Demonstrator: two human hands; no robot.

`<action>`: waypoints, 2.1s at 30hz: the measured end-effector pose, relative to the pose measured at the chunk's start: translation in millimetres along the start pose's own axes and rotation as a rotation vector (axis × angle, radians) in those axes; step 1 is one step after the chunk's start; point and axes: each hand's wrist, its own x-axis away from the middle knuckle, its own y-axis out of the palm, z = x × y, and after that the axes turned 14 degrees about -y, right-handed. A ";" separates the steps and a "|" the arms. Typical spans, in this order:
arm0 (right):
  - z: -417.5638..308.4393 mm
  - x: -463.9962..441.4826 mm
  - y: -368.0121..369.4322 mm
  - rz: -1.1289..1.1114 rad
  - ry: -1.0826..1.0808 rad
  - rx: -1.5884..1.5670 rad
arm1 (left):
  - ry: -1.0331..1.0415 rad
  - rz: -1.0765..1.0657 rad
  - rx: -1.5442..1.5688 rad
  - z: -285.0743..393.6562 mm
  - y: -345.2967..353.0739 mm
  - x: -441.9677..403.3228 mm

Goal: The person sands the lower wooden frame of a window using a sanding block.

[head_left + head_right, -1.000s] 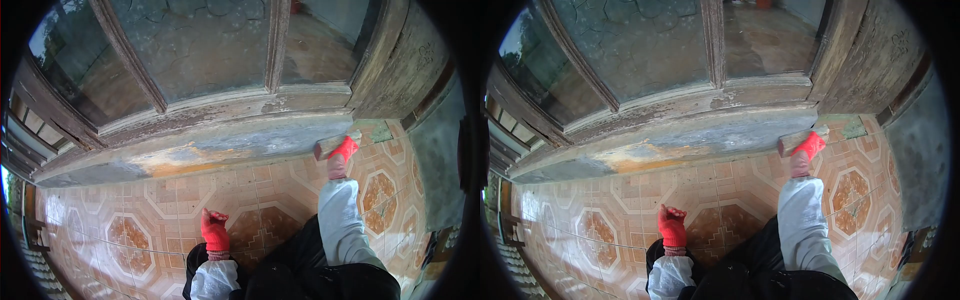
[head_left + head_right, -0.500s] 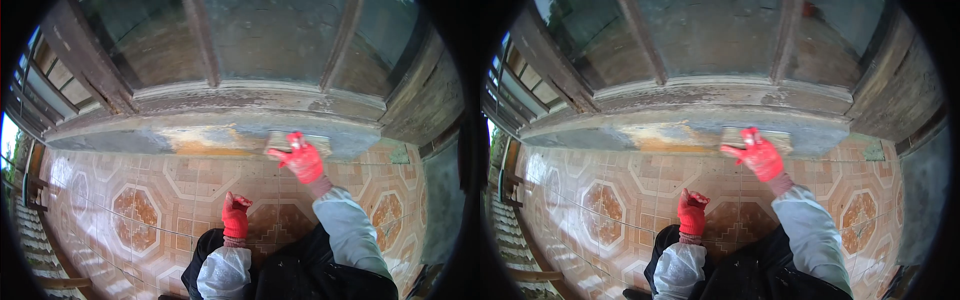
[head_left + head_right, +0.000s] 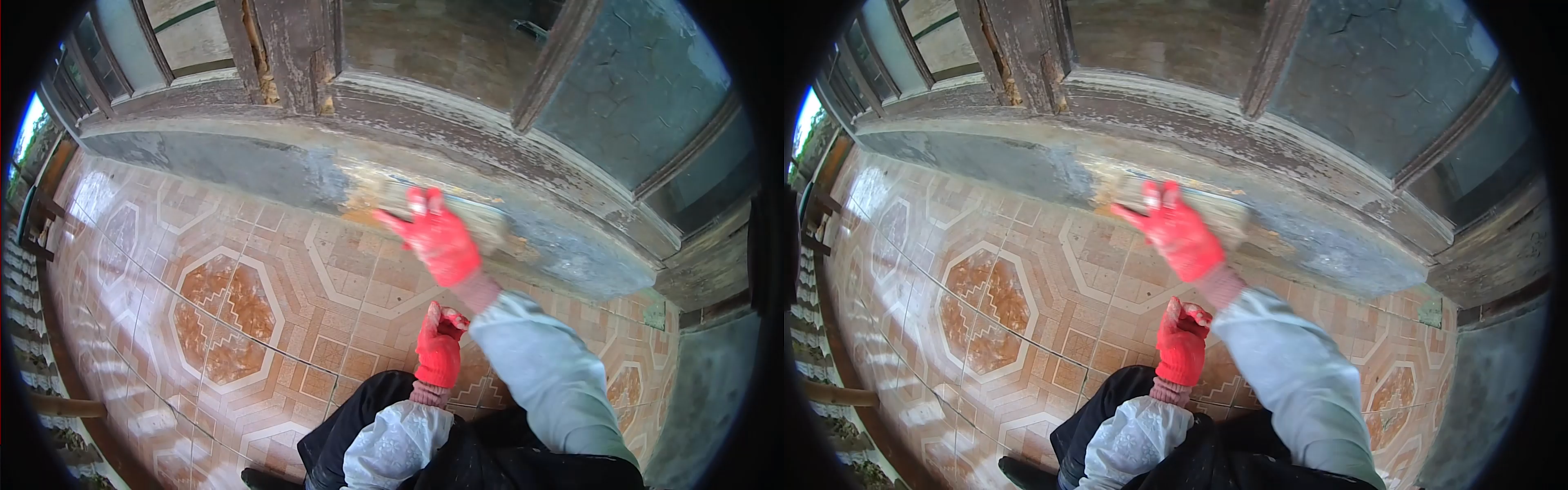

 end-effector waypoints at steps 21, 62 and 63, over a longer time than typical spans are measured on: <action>159.4 293.1 -120.7 -0.708 0.359 -0.226 | 0.054 -0.264 0.230 62.7 41.9 141.5; 6.6 -37.9 9.4 0.007 -0.430 0.275 | 0.084 0.051 0.216 58.8 -2.1 44.5; 14.7 1.6 19.2 0.075 -0.161 0.581 | 0.094 0.049 0.187 59.3 1.2 43.5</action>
